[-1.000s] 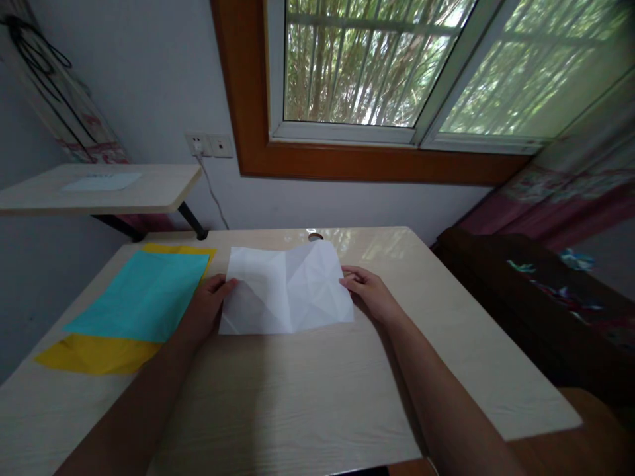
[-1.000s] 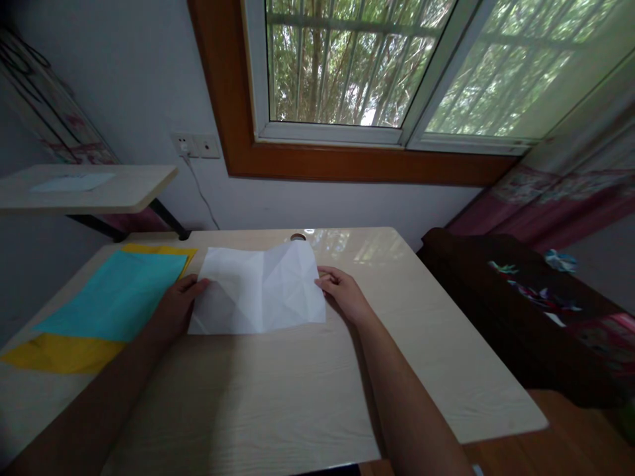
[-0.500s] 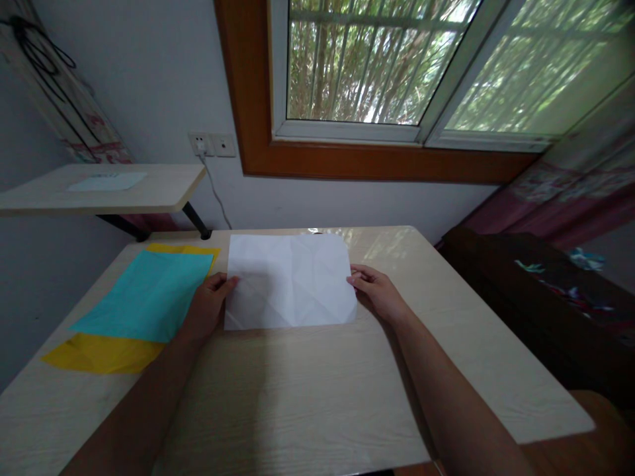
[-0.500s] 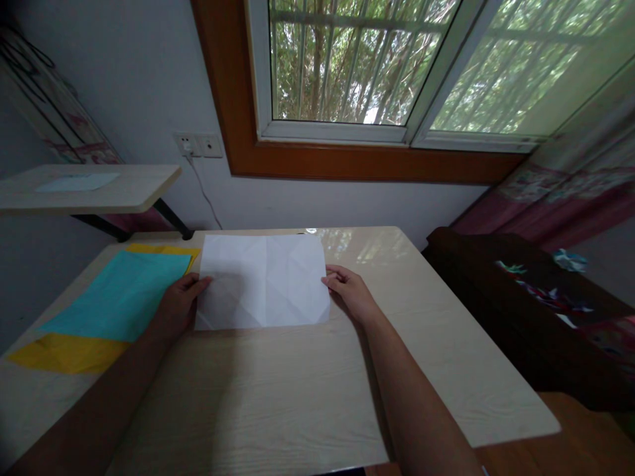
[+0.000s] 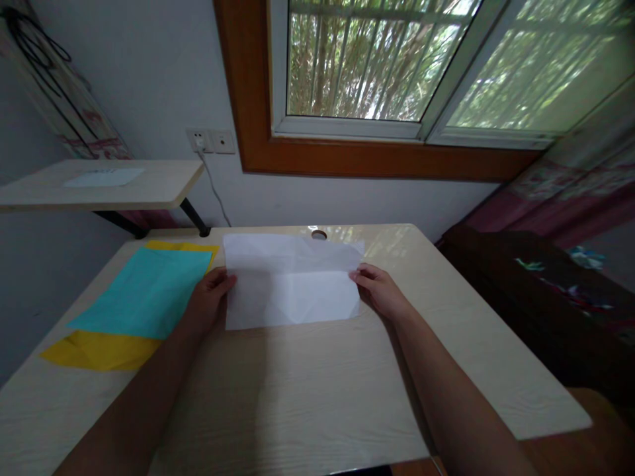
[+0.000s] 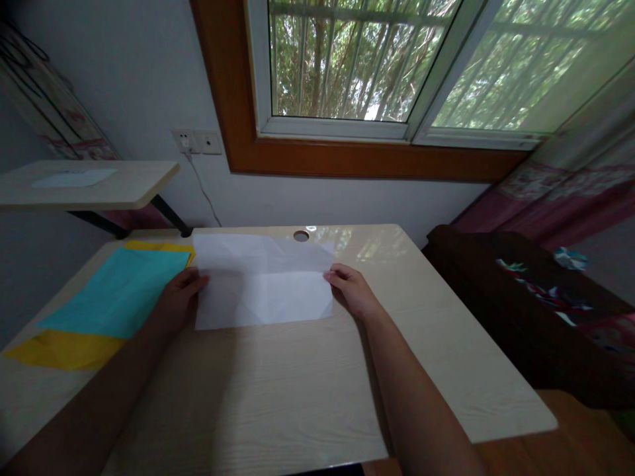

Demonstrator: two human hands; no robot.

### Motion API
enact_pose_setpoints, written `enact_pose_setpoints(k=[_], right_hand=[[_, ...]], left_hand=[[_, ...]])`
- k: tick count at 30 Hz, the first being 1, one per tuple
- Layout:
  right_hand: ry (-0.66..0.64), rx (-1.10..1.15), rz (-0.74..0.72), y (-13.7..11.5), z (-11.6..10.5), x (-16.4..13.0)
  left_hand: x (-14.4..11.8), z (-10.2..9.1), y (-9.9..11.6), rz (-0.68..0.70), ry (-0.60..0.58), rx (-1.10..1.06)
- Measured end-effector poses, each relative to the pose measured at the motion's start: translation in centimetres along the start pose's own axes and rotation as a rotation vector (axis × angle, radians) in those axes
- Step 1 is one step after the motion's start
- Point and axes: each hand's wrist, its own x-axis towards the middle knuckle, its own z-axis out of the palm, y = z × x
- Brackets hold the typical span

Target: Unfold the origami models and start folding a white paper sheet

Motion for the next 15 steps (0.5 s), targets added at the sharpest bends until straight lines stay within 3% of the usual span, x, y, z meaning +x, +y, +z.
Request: enact_pose_setpoints(k=[6,10,15], right_hand=[[0.021,-0.094,-0.052,0.4,-0.9,0.3],[0.052,-0.082,-0.058,0.5,-0.8,0.3],[0.044,-0.093,-0.123,0.4,-0.4,0.1]], left_hand=[[-0.4,0.0,0.9,-0.018,-0.005,0.077],[-0.8,0.3,1.4,-0.126,0.022,0.041],[-0.5,-0.1,0.4,-0.045,0.013,0.051]])
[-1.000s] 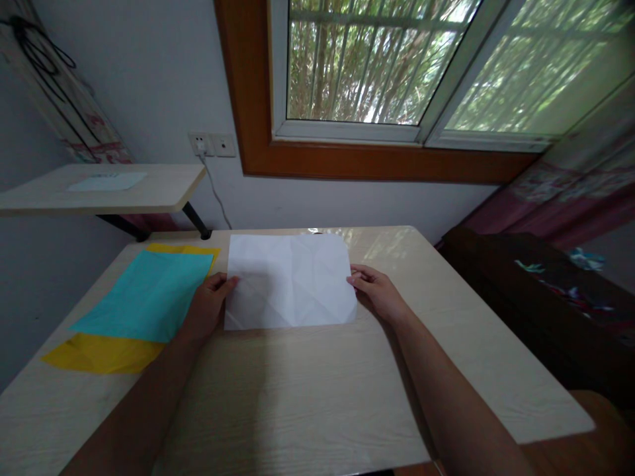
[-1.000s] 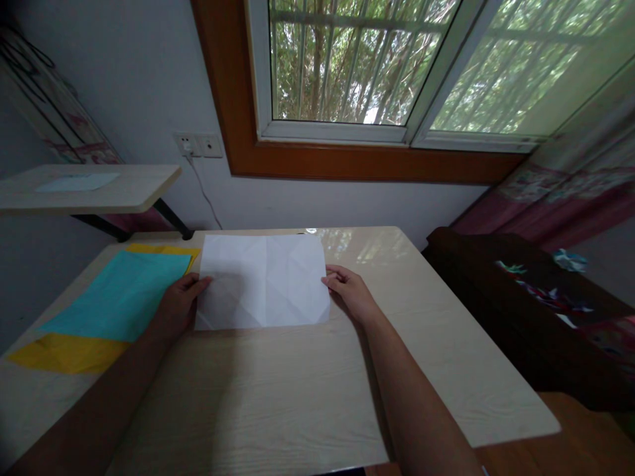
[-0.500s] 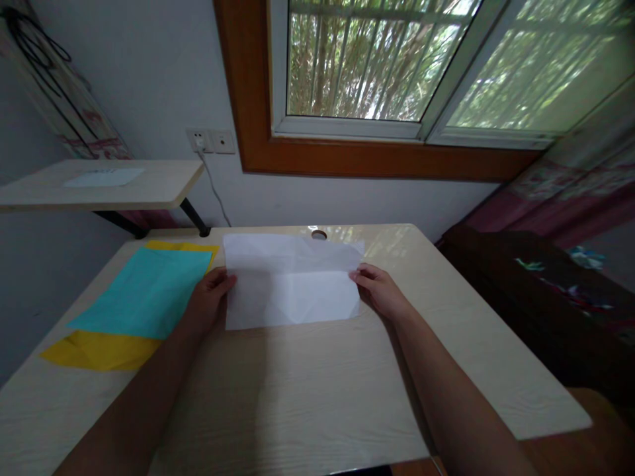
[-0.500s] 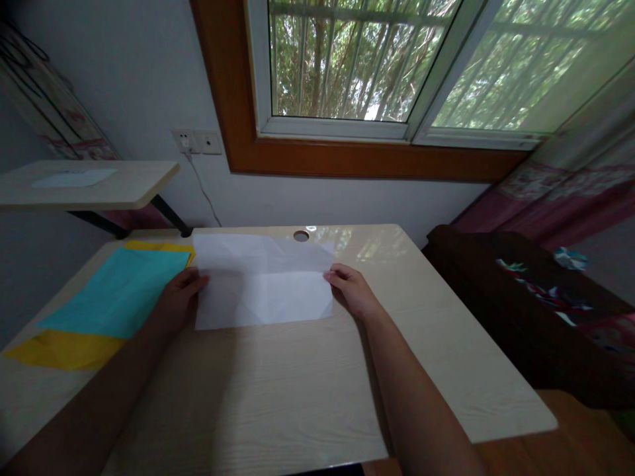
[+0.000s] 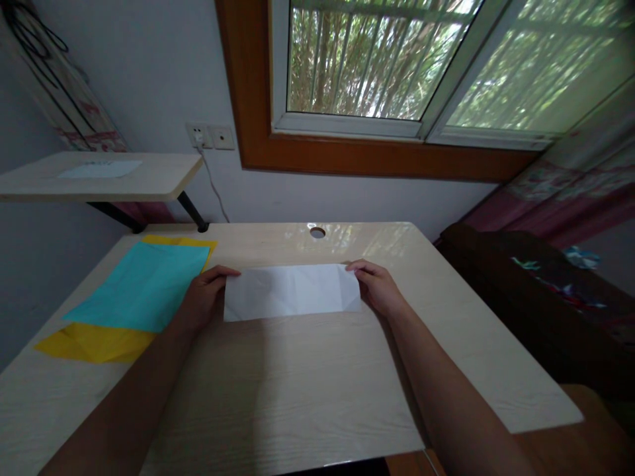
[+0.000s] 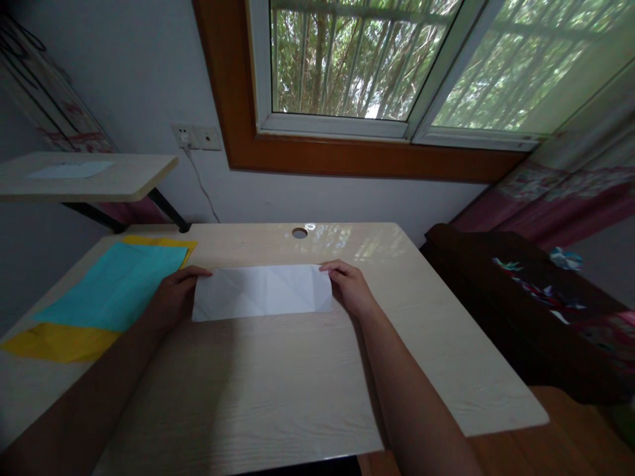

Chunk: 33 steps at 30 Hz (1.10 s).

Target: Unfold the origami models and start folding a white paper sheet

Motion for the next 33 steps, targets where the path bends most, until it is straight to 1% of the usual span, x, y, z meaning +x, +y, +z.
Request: enact_pose_setpoints(k=[2,5,9,13,17,22,24,28,33], right_hand=[[0.01,-0.02,-0.04,0.0,-0.1,0.0],[0.039,-0.063,-0.091,0.2,-0.3,0.0],[0.061,-0.102,-0.157,0.2,-0.3,0.0],[0.099,-0.019,-0.113,-0.3,0.3,-0.2],[0.096,0.049,-0.072,-1.2,0.9,-0.7],[0.023,-0.07,-0.066,-1.3,1.4,-1.1],[0.028,-0.1,-0.095,-1.1,1.5,-1.0],[0.118,-0.116,-0.167,-1.2,1.6,-0.8],[0.248,-0.163,-0.229,-2.0,1.8,-1.0]], left_hand=[[0.2,-0.2,-0.3,0.031,-0.005,0.014],[0.1,-0.3,-0.2,0.067,-0.031,0.016],[-0.2,0.2,0.5,0.115,-0.045,0.195],[-0.5,0.5,0.7,0.109,-0.077,0.233],[-0.6,0.5,0.6,0.148,0.027,0.302],[-0.8,0.5,0.8,0.179,0.115,0.379],[-0.8,0.5,0.9,0.176,0.139,0.385],[-0.9,0.6,1.2,0.19,0.189,0.333],[-1.8,0.9,1.5,0.327,0.287,0.323]])
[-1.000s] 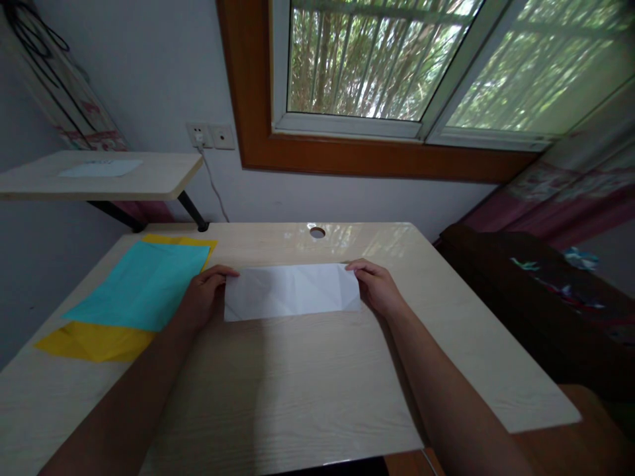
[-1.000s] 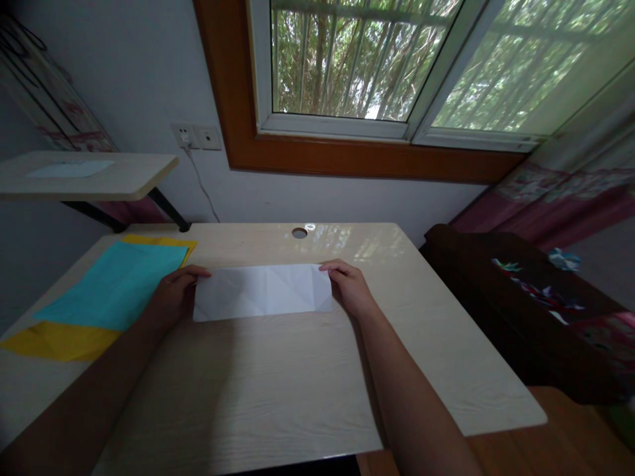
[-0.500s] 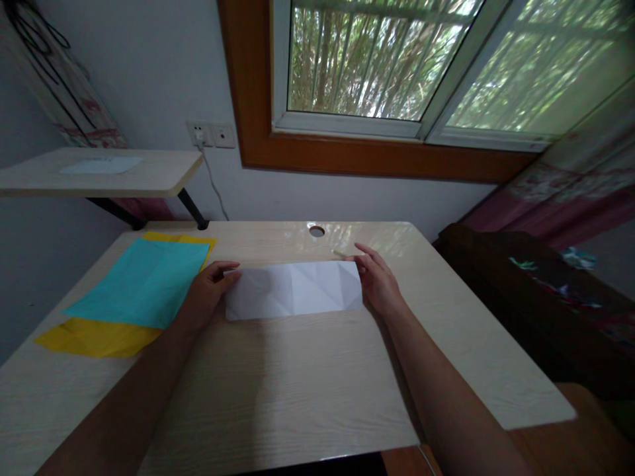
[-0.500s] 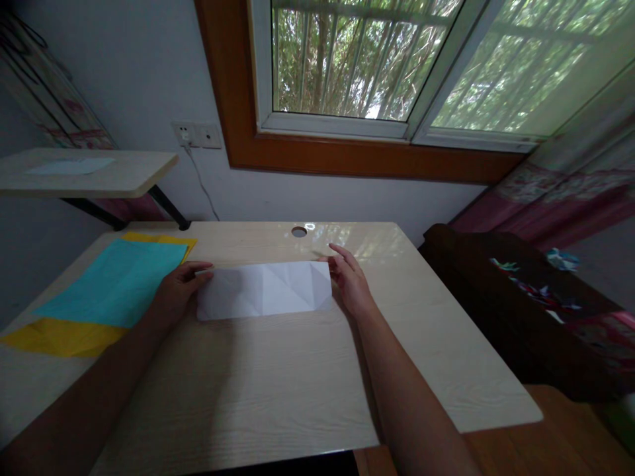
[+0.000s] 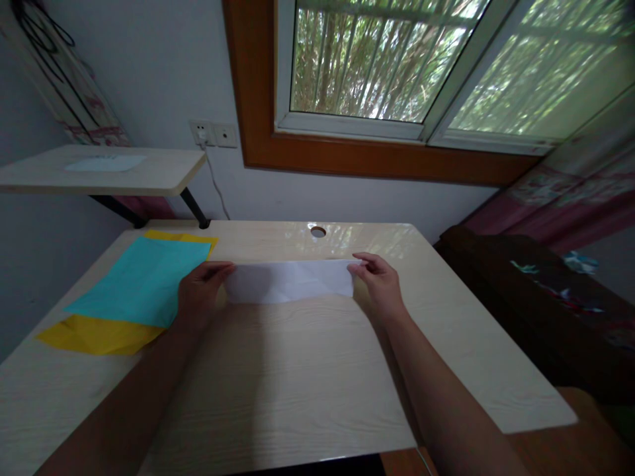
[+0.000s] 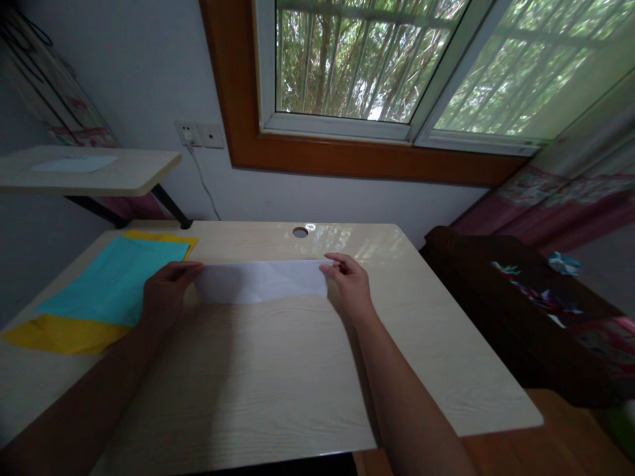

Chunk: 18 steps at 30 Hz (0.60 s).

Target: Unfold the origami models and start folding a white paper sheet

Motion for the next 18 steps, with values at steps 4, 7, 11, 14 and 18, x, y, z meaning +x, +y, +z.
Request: enact_pose_setpoints(k=[4,7,11,14,18], right_hand=[[0.014,-0.064,-0.085,-0.3,-0.1,-0.4],[-0.009,-0.104,-0.203,-0.2,-0.4,-0.4],[-0.054,-0.147,-0.376,-0.1,-1.0,-0.1],[-0.146,-0.222,-0.452,-0.2,-1.0,-0.1],[-0.329,-0.302,-0.501,-0.3,-0.2,-0.3]], left_hand=[[-0.5,-0.3,0.4,0.101,0.007,0.023],[-0.3,-0.5,0.0,0.265,0.001,0.048],[0.7,-0.4,-1.0,0.551,-0.007,0.201],[1.1,-0.1,-1.7,0.743,-0.106,0.354],[0.8,0.5,-1.9,0.89,-0.3,0.511]])
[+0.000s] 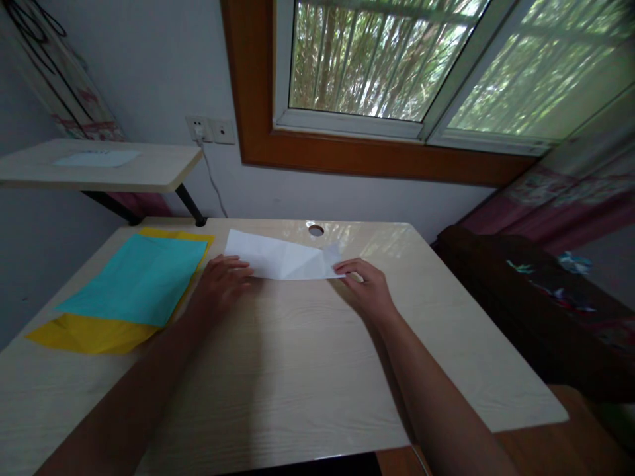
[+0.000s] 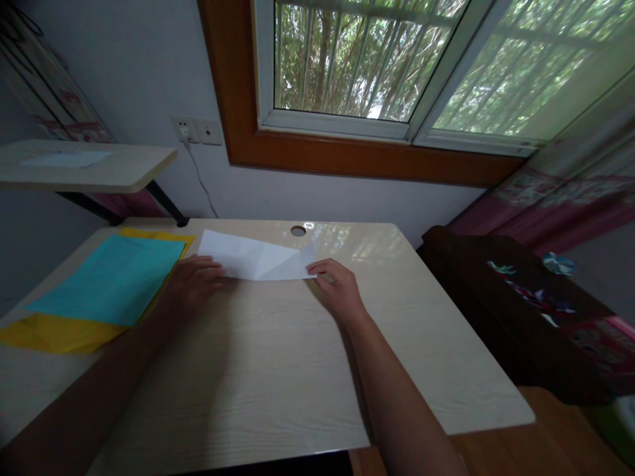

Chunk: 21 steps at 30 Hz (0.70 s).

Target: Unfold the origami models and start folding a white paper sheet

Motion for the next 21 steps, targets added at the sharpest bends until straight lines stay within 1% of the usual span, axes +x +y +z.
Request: enact_pose_setpoints(k=[3,6,9,14,16,19,21], right_hand=[[-0.087,0.013,-0.001,-0.2,0.7,0.0],[-0.105,0.024,0.044,-0.3,1.1,-0.1],[-0.102,0.08,0.104,-0.6,1.5,-0.2],[-0.094,0.251,0.212,-0.9,2.2,-0.3],[-0.099,0.272,0.233,-0.8,2.4,-0.4],[-0.118,0.219,0.205,-0.6,2.3,-0.4],[-0.14,0.128,0.132,-0.6,2.0,-0.2]], left_hand=[[0.1,0.0,0.9,0.06,-0.068,0.068],[0.2,0.0,1.6,0.088,-0.147,0.113],[0.4,0.3,2.1,0.131,-0.211,0.1],[0.7,0.5,2.7,0.148,-0.209,0.078],[0.7,0.3,2.6,0.139,-0.199,0.065],[0.4,0.2,2.0,0.137,-0.188,0.053],[0.1,0.4,1.7,0.139,-0.194,0.056]])
